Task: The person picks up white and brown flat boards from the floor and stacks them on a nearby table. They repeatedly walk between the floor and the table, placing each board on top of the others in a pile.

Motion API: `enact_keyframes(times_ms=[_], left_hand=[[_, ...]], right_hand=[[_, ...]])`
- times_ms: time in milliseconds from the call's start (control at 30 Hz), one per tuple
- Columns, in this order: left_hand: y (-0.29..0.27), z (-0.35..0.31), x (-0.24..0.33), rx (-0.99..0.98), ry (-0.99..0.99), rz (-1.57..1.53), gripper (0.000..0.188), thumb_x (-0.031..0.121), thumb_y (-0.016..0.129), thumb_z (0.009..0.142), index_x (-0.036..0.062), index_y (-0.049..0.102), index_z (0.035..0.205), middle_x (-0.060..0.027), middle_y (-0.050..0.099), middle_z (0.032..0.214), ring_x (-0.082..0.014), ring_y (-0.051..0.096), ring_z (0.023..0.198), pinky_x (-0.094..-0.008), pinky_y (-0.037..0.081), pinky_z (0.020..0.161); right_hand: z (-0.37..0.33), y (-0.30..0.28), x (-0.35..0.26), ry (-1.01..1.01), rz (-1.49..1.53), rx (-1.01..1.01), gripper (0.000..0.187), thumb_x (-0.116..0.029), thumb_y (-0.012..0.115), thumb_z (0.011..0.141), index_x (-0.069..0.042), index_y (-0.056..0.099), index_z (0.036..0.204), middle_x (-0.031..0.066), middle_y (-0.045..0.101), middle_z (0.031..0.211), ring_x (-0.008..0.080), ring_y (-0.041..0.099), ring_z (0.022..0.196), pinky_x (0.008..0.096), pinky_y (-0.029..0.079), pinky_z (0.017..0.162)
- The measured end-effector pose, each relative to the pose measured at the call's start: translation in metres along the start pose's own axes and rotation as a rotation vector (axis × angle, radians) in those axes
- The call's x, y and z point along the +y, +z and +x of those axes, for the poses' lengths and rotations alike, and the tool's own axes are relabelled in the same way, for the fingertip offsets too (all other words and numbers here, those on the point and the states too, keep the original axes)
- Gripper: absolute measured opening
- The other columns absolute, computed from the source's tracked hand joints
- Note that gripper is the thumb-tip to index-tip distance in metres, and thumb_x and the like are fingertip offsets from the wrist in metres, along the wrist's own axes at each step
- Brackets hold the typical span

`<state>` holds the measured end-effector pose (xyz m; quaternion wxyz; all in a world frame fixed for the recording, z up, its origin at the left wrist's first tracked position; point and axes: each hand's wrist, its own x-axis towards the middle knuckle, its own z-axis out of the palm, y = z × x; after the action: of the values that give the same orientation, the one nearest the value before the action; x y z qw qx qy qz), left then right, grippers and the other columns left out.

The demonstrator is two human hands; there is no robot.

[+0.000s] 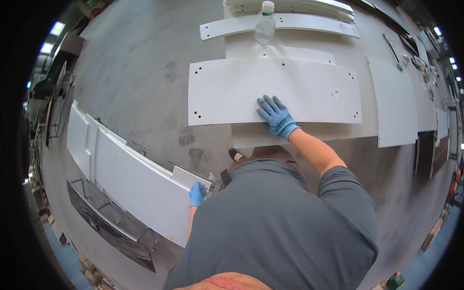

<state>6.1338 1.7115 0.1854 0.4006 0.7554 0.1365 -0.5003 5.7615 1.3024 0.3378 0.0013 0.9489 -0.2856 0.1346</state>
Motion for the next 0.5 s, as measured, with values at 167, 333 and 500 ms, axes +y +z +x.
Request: enact_keyframes(times_ms=[167, 333, 500], left_hand=[[0.018, 0.028, 0.146, -0.106, 0.260, 0.075, 0.055, 0.047, 0.064, 0.098, 0.0064, 0.056, 0.134, -0.0116, 0.067, 0.117, -0.0259, 0.068, 0.103, -0.0414, 0.055, 0.087], [0.084, 0.047, 0.216, -0.132, 0.449, 0.219, 0.047, 0.042, 0.066, 0.099, 0.0054, 0.062, 0.127, -0.0041, 0.069, 0.105, -0.0148, 0.066, 0.088, -0.0305, 0.054, 0.078], [0.109, 0.034, 0.225, -0.253, 0.517, 0.485, 0.040, 0.039, 0.063, 0.098, 0.0023, 0.068, 0.112, -0.0051, 0.067, 0.090, -0.0130, 0.061, 0.078, -0.0309, 0.052, 0.070]], right_hand=[[-0.003, 0.011, -0.001, 0.027, -0.020, -0.056, 0.078, -0.009, 0.060, 0.072, -0.006, 0.047, 0.149, 0.0180, 0.039, 0.161, 0.0371, 0.037, 0.149, 0.0548, 0.027, 0.123], [0.008, 0.011, 0.001, -0.002, 0.043, 0.000, 0.075, -0.003, 0.053, 0.071, -0.004, 0.050, 0.146, 0.0178, 0.044, 0.158, 0.0360, 0.038, 0.149, 0.0523, 0.027, 0.124], [0.024, 0.015, 0.011, 0.016, 0.012, -0.045, 0.071, -0.003, 0.053, 0.074, -0.004, 0.048, 0.144, 0.0180, 0.046, 0.156, 0.0378, 0.040, 0.147, 0.0542, 0.027, 0.123]])
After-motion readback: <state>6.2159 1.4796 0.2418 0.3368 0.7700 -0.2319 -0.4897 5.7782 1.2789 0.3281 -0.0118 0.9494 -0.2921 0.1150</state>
